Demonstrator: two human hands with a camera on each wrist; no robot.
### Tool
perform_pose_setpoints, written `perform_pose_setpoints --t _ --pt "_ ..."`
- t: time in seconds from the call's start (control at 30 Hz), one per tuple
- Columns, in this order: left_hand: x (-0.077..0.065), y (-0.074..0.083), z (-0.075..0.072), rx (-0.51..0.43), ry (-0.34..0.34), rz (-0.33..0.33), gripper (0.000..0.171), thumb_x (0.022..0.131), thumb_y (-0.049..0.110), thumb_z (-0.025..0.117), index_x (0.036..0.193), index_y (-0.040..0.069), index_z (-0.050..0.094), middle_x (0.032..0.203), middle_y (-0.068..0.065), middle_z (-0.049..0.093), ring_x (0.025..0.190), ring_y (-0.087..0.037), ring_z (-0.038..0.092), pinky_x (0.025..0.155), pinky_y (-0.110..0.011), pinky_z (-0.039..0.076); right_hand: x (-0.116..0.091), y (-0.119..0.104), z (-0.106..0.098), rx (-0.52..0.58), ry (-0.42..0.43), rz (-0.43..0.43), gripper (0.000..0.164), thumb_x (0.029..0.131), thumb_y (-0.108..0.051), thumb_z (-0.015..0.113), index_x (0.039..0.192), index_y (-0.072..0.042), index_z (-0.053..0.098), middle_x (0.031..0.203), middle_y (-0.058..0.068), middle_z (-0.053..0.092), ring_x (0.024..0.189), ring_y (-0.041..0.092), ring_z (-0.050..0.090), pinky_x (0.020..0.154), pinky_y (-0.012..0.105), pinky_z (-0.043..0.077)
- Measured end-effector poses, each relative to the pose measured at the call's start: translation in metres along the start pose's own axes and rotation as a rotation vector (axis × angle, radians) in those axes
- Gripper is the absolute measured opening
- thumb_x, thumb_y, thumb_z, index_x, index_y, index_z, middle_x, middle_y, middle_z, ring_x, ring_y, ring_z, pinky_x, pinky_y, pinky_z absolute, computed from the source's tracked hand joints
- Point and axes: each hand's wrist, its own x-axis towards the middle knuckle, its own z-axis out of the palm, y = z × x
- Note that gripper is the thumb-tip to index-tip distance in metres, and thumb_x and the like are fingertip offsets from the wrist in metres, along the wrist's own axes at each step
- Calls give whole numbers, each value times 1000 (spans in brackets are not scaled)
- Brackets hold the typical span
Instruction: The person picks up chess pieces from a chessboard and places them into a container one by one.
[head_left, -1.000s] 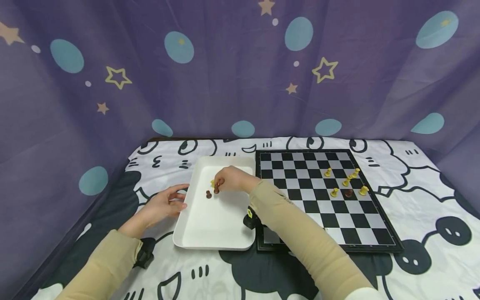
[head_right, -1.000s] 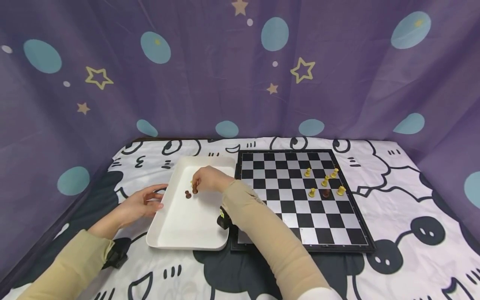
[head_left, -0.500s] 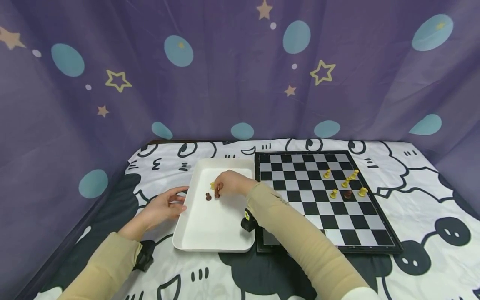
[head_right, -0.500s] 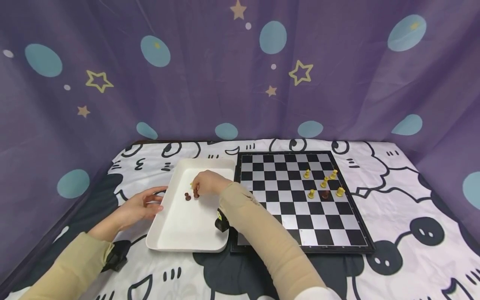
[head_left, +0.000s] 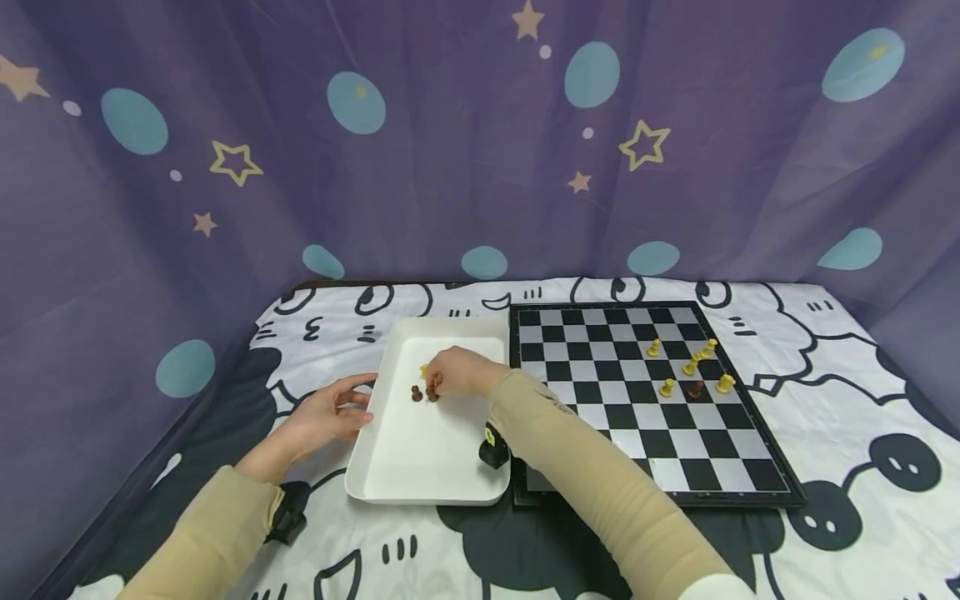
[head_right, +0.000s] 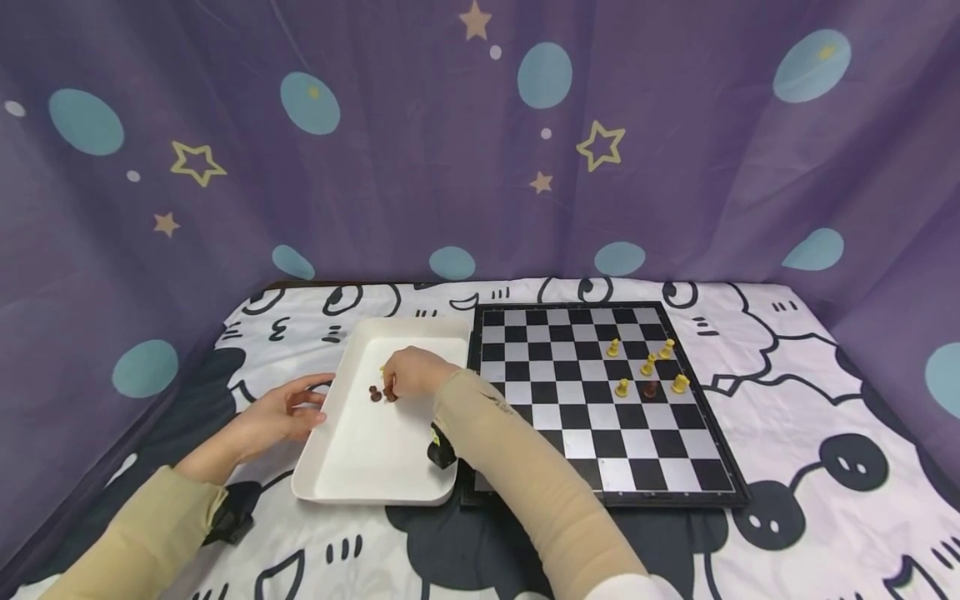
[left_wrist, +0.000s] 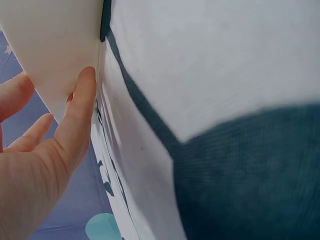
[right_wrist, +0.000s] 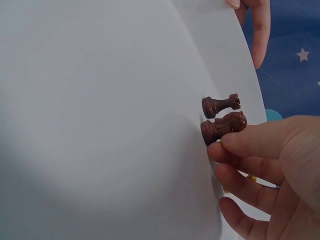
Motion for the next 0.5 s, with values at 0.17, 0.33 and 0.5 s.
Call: perform_pose_setpoints --t 0.17,0.33,0.5 --pt "0 1 0 0 -4 3 67 92 9 61 149 3 25 129 -30 45 101 -26 62 81 -42 56 -1 0 -1 14 -5 9 16 90 -8 62 91 -15 76 105 -2 70 92 12 60 85 23 47" --pt "1 1 0 2 -1 -5 68 92 10 62 149 4 26 130 -30 45 101 -25 62 81 -42 55 -3 0 -3 23 -16 7 15 90 -8 62 93 -15 74 99 0 71 88 12 61 79 22 48" --pt "1 1 0 9 -8 1 69 92 11 62 149 3 24 130 -30 45 102 -26 62 82 -42 55 -5 -4 -9 43 0 2 16 90 -8 61 101 -12 72 98 2 69 87 13 60 79 23 48"
